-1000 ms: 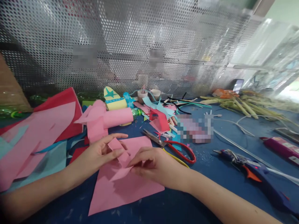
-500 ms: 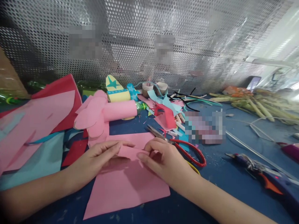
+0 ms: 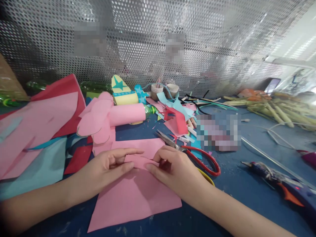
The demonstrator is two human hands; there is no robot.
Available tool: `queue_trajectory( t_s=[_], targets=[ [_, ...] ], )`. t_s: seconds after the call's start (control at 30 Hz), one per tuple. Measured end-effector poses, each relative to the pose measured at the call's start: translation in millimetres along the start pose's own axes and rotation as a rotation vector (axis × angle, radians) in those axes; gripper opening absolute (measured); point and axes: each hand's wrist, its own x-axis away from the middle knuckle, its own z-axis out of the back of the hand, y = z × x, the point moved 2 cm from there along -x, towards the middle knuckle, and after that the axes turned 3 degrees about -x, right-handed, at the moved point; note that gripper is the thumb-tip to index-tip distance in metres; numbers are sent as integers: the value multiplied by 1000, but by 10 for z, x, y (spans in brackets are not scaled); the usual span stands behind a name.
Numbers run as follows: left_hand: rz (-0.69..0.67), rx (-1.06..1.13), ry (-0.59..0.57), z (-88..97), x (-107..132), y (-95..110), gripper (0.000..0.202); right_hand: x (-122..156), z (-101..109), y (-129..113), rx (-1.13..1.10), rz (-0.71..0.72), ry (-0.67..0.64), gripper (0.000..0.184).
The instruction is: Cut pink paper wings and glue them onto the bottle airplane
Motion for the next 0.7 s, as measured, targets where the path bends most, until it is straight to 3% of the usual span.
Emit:
queue_trajectory(
  t_s=[0.2,0.4,0.7],
  targets=[
    [-4,40,-14,-1,3,-17,49,22,-14,6,-11,-22,39,25],
    [-28,25,15,20,8,-13,49,13,-28,47,-267,-39,49,22],
    [-17,84,-3,18,-8,-22,52,20,-18,49,-186,-39,108,14]
  ],
)
